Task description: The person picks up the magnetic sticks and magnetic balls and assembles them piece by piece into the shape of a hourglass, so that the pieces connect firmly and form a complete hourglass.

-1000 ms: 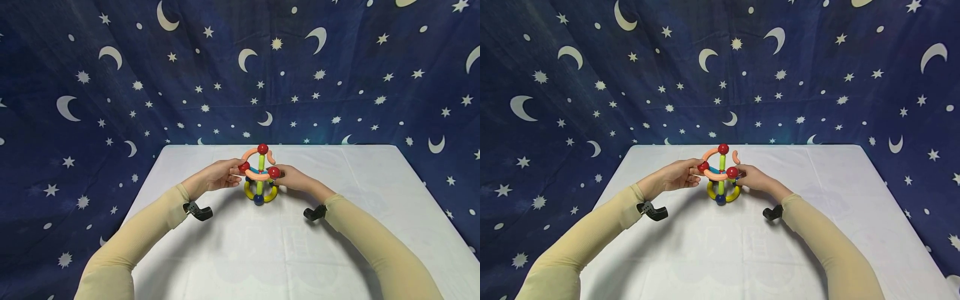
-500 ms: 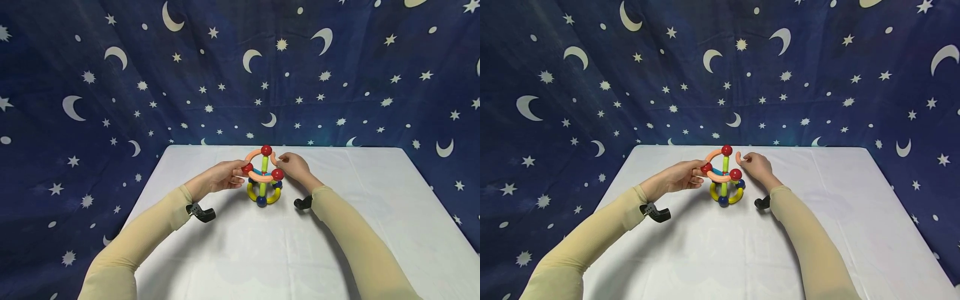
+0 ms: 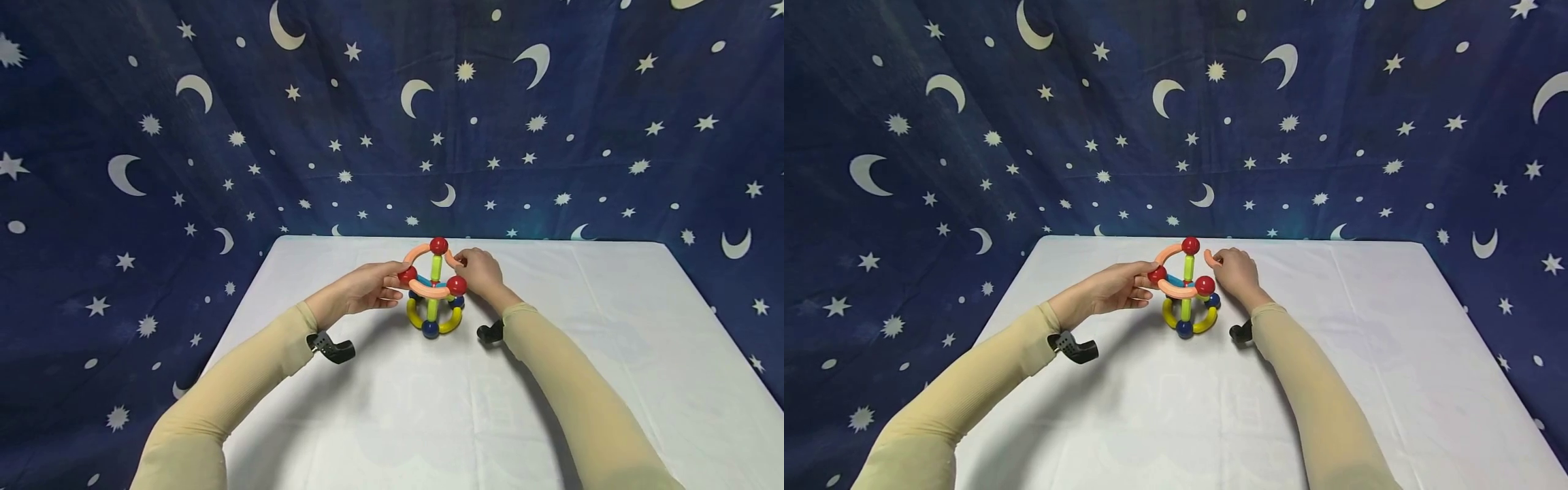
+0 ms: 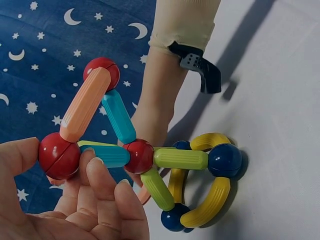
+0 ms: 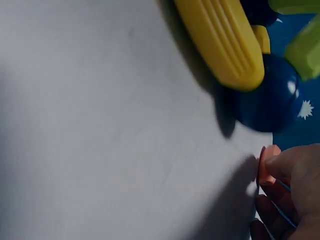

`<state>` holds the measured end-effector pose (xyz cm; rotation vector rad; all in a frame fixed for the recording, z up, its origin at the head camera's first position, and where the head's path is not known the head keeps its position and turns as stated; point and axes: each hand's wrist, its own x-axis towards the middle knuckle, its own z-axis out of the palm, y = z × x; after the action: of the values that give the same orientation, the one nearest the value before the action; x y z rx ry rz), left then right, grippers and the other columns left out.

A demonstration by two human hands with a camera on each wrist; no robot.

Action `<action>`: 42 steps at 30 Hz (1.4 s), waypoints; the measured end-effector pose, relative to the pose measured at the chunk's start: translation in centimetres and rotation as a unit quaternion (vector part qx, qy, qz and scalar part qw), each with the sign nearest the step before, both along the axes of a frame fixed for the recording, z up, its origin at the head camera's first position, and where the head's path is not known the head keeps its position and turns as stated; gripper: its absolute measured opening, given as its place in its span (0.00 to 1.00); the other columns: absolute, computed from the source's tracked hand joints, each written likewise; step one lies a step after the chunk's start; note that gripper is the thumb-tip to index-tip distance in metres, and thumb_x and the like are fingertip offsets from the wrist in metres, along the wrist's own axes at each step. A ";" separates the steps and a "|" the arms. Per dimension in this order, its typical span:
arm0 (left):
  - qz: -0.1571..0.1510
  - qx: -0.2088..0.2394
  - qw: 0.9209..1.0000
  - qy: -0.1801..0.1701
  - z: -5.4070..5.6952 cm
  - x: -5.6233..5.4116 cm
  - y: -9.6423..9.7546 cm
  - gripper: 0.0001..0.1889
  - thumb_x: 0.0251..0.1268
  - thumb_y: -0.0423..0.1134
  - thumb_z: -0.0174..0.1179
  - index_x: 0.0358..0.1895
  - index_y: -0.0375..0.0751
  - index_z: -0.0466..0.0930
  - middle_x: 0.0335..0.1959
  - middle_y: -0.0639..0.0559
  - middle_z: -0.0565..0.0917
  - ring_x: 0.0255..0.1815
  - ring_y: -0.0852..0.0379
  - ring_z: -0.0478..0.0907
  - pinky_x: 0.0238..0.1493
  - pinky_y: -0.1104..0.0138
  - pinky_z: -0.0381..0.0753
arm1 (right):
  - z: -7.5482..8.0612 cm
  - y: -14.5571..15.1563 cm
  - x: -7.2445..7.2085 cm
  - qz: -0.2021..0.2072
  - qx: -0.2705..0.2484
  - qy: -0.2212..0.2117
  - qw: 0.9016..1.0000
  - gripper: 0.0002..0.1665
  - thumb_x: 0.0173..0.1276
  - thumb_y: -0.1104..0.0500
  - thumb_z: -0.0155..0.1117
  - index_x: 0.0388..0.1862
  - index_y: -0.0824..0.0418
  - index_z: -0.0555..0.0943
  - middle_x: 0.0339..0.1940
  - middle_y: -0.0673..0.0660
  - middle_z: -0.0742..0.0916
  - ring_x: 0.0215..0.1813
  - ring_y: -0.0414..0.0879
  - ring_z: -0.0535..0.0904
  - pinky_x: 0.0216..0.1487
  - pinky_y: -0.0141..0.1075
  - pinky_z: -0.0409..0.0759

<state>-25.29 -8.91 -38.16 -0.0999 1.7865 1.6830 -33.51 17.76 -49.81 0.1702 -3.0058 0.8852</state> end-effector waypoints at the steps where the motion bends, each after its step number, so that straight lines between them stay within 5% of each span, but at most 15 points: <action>1: -0.001 0.000 1.000 0.000 0.0 0.0 0.0 0.21 0.73 0.52 0.61 0.57 0.41 0.81 0.43 0.50 0.86 0.32 0.57 0.79 0.42 0.65 0.82 | 0.1 0.3 0.2 0.002 0.006 0.001 1.000 0.19 0.71 0.59 0.64 0.58 0.64 0.84 0.45 0.61 0.84 0.47 0.56 0.77 0.51 0.51 0.76; 8: -0.002 -0.002 1.000 0.003 0.1 0.0 -0.1 0.20 0.73 0.53 0.60 0.56 0.41 0.82 0.44 0.50 0.86 0.31 0.57 0.79 0.42 0.65 0.82 | 0.4 4.2 2.5 0.032 0.044 0.006 0.999 0.16 0.72 0.59 0.63 0.54 0.63 0.86 0.44 0.60 0.86 0.47 0.56 0.78 0.53 0.52 0.77; 21: -0.002 0.001 1.000 0.001 0.0 0.0 0.0 0.21 0.73 0.53 0.60 0.58 0.41 0.81 0.44 0.50 0.86 0.31 0.57 0.79 0.43 0.64 0.82 | 0.8 12.1 8.9 0.115 0.058 0.006 0.992 0.14 0.71 0.60 0.68 0.54 0.58 0.87 0.46 0.53 0.87 0.48 0.52 0.78 0.50 0.51 0.76; 25: -0.003 0.003 1.000 0.001 0.0 0.1 -0.1 0.21 0.74 0.53 0.60 0.57 0.41 0.81 0.44 0.49 0.85 0.31 0.57 0.80 0.43 0.64 0.82 | 0.4 12.5 9.1 0.114 0.056 0.015 0.992 0.18 0.69 0.58 0.69 0.58 0.59 0.86 0.46 0.53 0.86 0.47 0.52 0.75 0.48 0.48 0.72; 31: -0.003 0.002 1.000 -0.001 0.0 0.2 -0.1 0.21 0.74 0.52 0.60 0.59 0.41 0.80 0.44 0.50 0.85 0.32 0.57 0.79 0.42 0.65 0.82 | -0.2 11.8 8.9 0.121 0.057 0.037 0.990 0.20 0.72 0.56 0.67 0.61 0.56 0.85 0.57 0.59 0.85 0.60 0.59 0.74 0.59 0.56 0.70; 37: 0.000 -0.001 1.000 0.001 -0.1 0.2 -0.1 0.21 0.74 0.53 0.60 0.58 0.41 0.80 0.44 0.50 0.86 0.31 0.57 0.79 0.42 0.65 0.82 | -0.1 11.4 8.9 0.122 0.039 0.041 0.991 0.14 0.71 0.64 0.63 0.51 0.53 0.89 0.59 0.62 0.82 0.64 0.63 0.70 0.64 0.60 0.65; 42: 0.001 -0.003 1.000 0.001 0.0 0.2 0.0 0.20 0.74 0.52 0.60 0.57 0.41 0.81 0.43 0.51 0.86 0.31 0.57 0.79 0.42 0.65 0.82 | 0.3 11.9 9.1 0.128 0.002 0.023 0.992 0.20 0.70 0.72 0.58 0.42 0.50 0.90 0.67 0.64 0.78 0.71 0.68 0.63 0.69 0.64 0.57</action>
<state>-25.14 -8.90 -38.19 -0.1032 1.7938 1.6804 -24.40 29.62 -49.52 0.5788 -2.9877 0.8768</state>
